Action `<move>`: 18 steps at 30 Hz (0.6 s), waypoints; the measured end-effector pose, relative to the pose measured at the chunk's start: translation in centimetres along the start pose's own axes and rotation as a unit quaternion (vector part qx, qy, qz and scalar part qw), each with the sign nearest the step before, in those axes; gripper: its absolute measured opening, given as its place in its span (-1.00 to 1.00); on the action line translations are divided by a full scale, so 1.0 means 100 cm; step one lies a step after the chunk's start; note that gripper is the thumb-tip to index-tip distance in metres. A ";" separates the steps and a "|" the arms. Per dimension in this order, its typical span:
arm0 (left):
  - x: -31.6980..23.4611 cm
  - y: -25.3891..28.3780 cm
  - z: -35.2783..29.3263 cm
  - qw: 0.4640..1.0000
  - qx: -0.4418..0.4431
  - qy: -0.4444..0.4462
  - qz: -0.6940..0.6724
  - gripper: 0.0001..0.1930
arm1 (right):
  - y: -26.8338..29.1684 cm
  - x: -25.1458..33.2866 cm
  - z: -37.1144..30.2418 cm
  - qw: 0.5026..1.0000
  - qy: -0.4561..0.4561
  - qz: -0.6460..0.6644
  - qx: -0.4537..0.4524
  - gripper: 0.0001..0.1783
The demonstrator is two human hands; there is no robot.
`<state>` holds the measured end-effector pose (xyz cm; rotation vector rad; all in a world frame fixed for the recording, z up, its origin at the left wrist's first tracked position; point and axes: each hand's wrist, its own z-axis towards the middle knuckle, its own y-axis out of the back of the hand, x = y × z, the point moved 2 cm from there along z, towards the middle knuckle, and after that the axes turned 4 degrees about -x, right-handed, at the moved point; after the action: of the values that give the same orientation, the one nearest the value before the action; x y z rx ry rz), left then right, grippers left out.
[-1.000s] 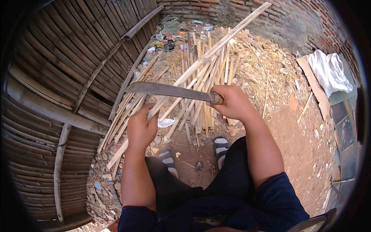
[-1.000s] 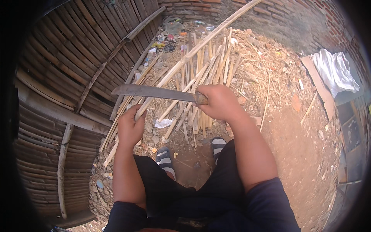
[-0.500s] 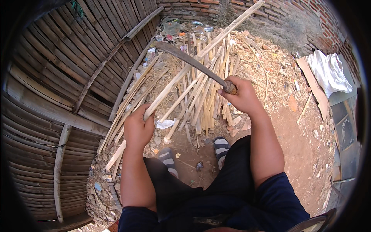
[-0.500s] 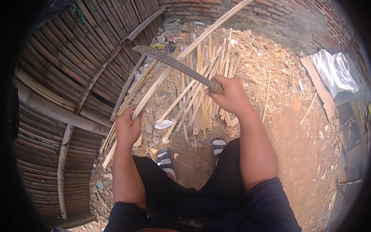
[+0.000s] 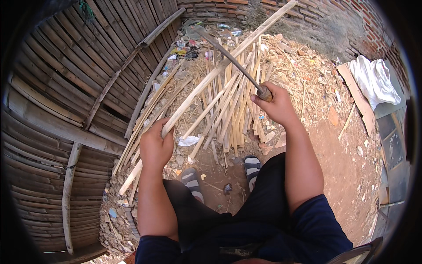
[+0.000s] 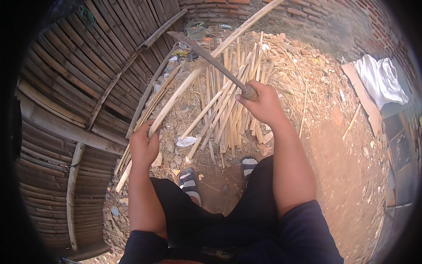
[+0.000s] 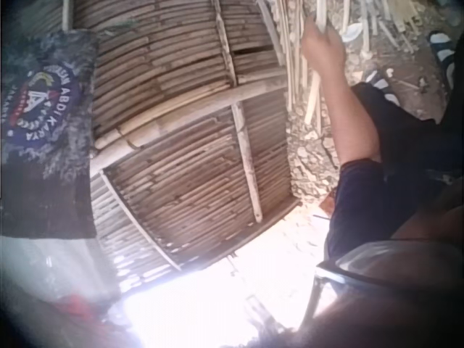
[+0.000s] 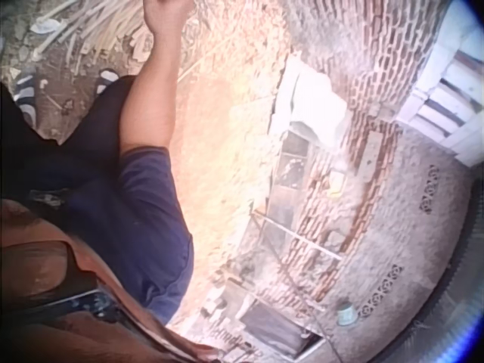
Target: The person shaves a strip of wood using a machete, holding the wood piece by hand and repeatedly sliding the blade along the surface to remove thin shavings.
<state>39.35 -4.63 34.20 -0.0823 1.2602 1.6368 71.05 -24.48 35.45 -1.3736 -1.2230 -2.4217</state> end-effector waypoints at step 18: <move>-0.005 0.002 0.000 1.000 -0.005 -0.001 0.019 -0.73 | -0.006 0.012 -0.005 0.997 0.056 -0.049 0.031 -0.61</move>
<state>39.43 -4.99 34.67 -0.0628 1.2601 1.6753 69.74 -24.05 35.83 -1.1708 -1.3546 -2.4639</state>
